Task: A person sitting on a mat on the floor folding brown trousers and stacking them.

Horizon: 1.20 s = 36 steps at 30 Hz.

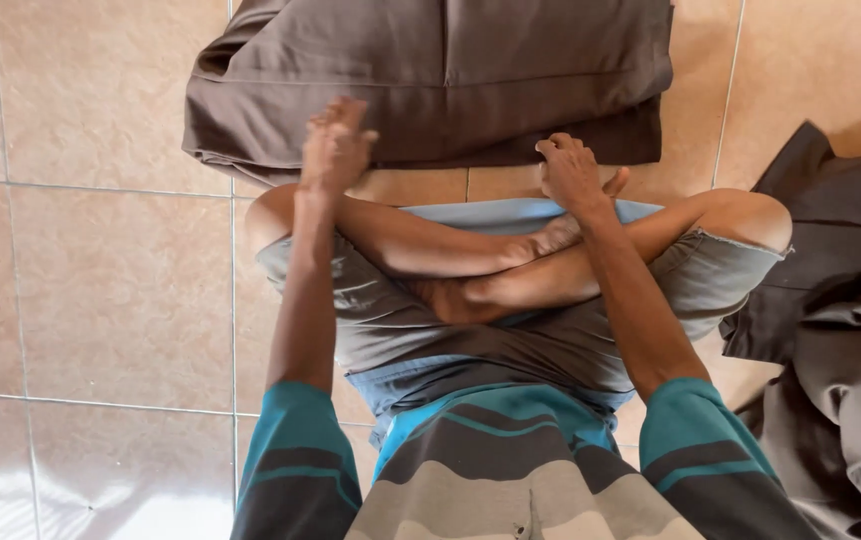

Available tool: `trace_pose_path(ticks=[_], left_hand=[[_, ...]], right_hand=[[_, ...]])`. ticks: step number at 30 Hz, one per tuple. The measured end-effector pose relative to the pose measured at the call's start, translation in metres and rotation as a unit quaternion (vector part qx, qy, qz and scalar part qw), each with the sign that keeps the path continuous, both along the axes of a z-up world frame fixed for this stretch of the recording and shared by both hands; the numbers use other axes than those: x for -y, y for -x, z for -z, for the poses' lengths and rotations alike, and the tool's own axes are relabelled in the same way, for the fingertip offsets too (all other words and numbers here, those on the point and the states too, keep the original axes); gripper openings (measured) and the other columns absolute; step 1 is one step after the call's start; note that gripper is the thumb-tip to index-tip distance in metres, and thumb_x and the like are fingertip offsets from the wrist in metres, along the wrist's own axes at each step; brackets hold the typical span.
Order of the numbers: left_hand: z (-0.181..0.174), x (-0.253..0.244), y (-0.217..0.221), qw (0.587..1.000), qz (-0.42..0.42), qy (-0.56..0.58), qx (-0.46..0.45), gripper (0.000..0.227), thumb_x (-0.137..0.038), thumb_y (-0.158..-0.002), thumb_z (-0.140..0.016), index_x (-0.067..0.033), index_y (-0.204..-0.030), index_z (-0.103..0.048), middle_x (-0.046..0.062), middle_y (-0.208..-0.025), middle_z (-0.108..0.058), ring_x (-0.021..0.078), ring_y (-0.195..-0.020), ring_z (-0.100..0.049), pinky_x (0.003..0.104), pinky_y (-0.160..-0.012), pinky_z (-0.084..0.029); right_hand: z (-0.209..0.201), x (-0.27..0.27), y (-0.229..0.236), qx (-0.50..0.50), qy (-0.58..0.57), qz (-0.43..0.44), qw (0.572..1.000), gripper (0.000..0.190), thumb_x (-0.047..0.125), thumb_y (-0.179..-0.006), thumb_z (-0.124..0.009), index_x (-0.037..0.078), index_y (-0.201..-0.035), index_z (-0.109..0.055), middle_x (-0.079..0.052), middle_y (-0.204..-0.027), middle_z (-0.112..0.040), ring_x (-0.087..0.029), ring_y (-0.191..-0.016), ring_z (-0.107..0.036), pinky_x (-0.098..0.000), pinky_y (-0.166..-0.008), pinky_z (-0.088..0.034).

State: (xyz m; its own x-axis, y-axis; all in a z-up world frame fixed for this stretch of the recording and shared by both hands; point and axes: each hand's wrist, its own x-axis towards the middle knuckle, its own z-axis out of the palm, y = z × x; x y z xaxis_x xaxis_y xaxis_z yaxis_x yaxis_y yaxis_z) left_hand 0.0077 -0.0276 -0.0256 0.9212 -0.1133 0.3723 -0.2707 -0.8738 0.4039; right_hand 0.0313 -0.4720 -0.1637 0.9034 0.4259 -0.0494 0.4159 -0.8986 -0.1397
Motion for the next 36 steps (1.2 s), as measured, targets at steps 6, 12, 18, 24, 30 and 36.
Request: trace_pose_path(ticks=[6, 12, 18, 24, 30, 36], left_hand=[[0.064, -0.028, -0.028, 0.859, -0.104, -0.174, -0.471, 0.102, -0.025, -0.083, -0.082, -0.0433, -0.165, -0.024, 0.012, -0.172, -0.016, 0.0402, -0.154, -0.028, 0.078, -0.105, -0.039], [-0.003, -0.028, -0.028, 0.795, -0.175, -0.104, -0.571, 0.085, -0.033, -0.094, -0.068, -0.0421, -0.164, -0.02, 0.011, -0.173, -0.001, 0.0425, -0.152, -0.026, 0.065, -0.116, -0.033], [0.056, -0.028, -0.024, 0.829, -0.187, -0.126, -0.511, 0.097, -0.048, -0.093, -0.073, -0.0274, -0.167, -0.013, 0.024, -0.169, 0.0, 0.0537, -0.151, -0.017, 0.074, -0.112, -0.03], [0.07, -0.015, -0.024, 0.842, -0.208, -0.151, -0.474, 0.088, -0.012, -0.084, -0.055, -0.0145, -0.165, -0.021, 0.035, -0.165, -0.005, 0.058, -0.149, -0.02, 0.074, -0.116, -0.007], [0.082, -0.01, -0.009, 0.909, -0.173, -0.213, -0.313, 0.101, -0.006, -0.068, -0.081, -0.0084, -0.158, -0.037, 0.028, -0.166, -0.017, 0.0474, -0.152, -0.027, 0.08, -0.114, -0.012], [0.072, -0.007, -0.008, 0.91, -0.154, -0.164, -0.348, 0.09, 0.003, -0.077, -0.064, -0.0129, -0.16, -0.034, 0.027, -0.167, -0.013, 0.0486, -0.154, -0.02, 0.078, -0.115, -0.008]], right_hand=[[-0.008, 0.028, -0.008, -0.07, -0.058, 0.096, 0.991, 0.043, 0.026, -0.096, -0.07, 0.015, -0.137, -0.066, -0.017, -0.135, -0.057, -0.045, -0.12, -0.062, -0.0563, -0.095, -0.052], [-0.008, 0.055, -0.051, 0.109, -0.279, 0.37, 0.88, 0.071, 0.017, -0.097, -0.076, -0.014, -0.146, -0.036, -0.037, -0.136, -0.054, -0.051, -0.124, -0.059, -0.0503, -0.107, -0.045], [-0.031, 0.064, -0.089, 0.151, -0.259, 0.234, 0.925, 0.045, 0.025, -0.078, -0.094, -0.003, -0.107, -0.072, -0.022, -0.11, -0.07, -0.04, -0.103, -0.063, -0.047, -0.09, -0.049], [-0.094, 0.053, -0.055, 0.099, -0.342, 0.307, 0.883, 0.03, 0.023, -0.097, -0.079, 0.008, -0.091, -0.054, -0.004, -0.076, -0.061, -0.018, -0.066, -0.058, -0.0395, -0.054, -0.049], [-0.076, 0.066, -0.045, -0.075, -0.198, 0.411, 0.887, 0.019, 0.017, -0.08, -0.06, 0.008, -0.067, -0.05, -0.006, -0.065, -0.057, -0.032, -0.062, -0.058, -0.0508, -0.051, -0.044], [-0.066, 0.072, -0.048, -0.156, -0.109, 0.458, 0.869, 0.053, 0.029, -0.083, -0.086, 0.013, -0.12, -0.051, -0.013, -0.121, -0.068, -0.039, -0.112, -0.065, -0.0572, -0.088, -0.052]])
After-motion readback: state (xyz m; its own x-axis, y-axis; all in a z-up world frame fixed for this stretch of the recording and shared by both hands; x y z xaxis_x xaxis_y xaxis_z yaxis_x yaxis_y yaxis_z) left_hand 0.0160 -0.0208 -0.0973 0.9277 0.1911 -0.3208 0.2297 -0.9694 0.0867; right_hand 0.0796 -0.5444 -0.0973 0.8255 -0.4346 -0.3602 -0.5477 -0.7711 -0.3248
